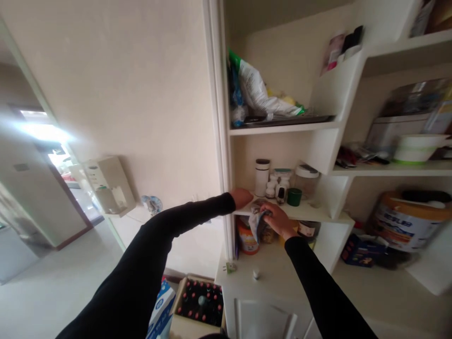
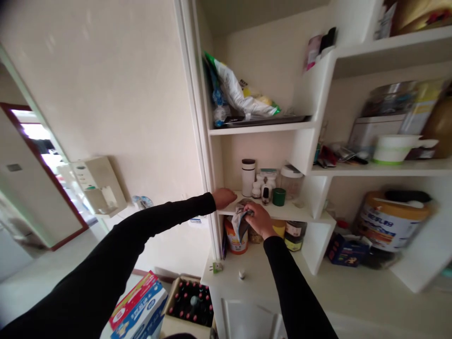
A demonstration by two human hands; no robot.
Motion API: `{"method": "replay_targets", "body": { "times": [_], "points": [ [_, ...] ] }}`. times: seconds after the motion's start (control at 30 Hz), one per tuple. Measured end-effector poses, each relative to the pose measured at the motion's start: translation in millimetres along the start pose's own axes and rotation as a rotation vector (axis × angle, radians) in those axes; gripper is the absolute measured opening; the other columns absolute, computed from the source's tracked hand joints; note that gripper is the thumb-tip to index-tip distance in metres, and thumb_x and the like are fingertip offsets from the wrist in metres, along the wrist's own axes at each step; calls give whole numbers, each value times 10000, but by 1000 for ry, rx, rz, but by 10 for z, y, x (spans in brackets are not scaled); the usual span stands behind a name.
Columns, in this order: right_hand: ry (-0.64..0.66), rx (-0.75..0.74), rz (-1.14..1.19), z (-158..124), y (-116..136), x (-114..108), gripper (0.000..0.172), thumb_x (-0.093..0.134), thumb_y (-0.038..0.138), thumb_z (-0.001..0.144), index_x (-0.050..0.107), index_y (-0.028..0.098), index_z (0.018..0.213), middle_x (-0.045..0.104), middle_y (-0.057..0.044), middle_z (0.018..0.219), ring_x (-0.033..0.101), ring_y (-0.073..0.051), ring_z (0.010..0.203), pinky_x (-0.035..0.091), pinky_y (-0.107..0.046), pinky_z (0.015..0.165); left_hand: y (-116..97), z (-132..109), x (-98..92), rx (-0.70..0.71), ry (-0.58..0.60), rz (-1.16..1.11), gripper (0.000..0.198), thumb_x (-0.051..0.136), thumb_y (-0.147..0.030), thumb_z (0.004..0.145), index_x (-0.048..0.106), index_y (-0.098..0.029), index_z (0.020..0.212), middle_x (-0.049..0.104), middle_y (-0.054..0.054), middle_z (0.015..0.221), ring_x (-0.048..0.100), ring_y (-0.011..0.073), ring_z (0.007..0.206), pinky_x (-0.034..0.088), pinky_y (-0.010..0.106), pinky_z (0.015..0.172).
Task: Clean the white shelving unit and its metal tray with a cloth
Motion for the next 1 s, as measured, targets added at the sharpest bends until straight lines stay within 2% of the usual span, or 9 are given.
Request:
{"method": "replay_targets", "body": {
  "times": [0.1,0.27,0.37,0.43,0.57,0.7,0.83,0.93,1.0],
  "points": [
    [6,-6,7,-7,22,1,153,641,299,711,713,291,847,820,-75,1047,732,-354,1107,540,-502,1043,-63,-73,-484,50,-80,68,213,658,-82,999,820,-150,1120,841,157,1084,810,279,977,635,370,858],
    [-9,-2,44,-1,-19,14,161,650,326,713,721,285,852,825,-66,1065,720,-338,1116,520,-471,1045,74,-110,-2046,169,-783,-32,379,442,-276,1191,731,-179,1415,794,136,1325,786,241,1162,634,378,1011],
    [-23,3,52,12,-70,26,166,655,324,700,725,281,845,820,-58,1049,716,-323,1098,517,-450,1036,313,168,-2610,137,-946,-120,366,442,-325,1221,706,-208,1448,781,120,1351,773,208,1167,618,333,1036],
    [-30,-1,52,20,-94,33,173,656,322,696,732,280,845,817,-57,1041,715,-321,1092,516,-445,1030,472,465,-2714,39,-874,-141,331,543,-288,1195,679,-195,1482,800,113,1299,774,208,1133,615,324,1030],
    [-39,-15,49,32,-117,45,172,662,309,693,739,279,843,813,-58,1010,717,-327,1075,520,-449,1015,617,824,-2591,-62,-692,-129,249,646,-203,1130,747,-168,1355,828,92,1265,761,231,1167,580,340,1073],
    [-45,-41,57,34,-115,53,160,666,331,711,734,279,846,807,-60,1003,709,-324,1053,520,-454,1005,568,886,-2505,-26,-624,-102,234,598,-198,1141,812,-172,1232,823,74,1283,711,238,1203,530,364,1144],
    [-53,-41,73,24,-126,40,168,677,335,701,733,282,850,813,-59,1031,706,-325,1068,528,-467,1023,504,951,-2558,-153,-520,-45,235,626,-190,1128,854,-221,1172,828,72,1258,679,249,1163,538,410,1160],
    [-53,-31,52,16,-151,28,168,686,321,703,742,286,857,813,-54,1038,708,-324,1078,538,-468,1028,404,914,-2645,-222,-500,50,347,572,-127,1109,859,-219,1282,822,93,1349,722,308,1281,544,490,1194],
    [-55,-30,39,10,-162,21,173,682,307,701,745,288,862,811,-51,1047,708,-323,1090,543,-469,1041,300,765,-2679,-219,-579,88,417,520,-132,1119,832,-265,1362,796,86,1430,710,304,1363,541,470,1223]
  ]
}}
Point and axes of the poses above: each hand's wrist, its own z-axis towards the middle knuckle, its own x-axis out of the palm, y = z × x, the point moved 8 cm from there along z, towards the middle knuckle
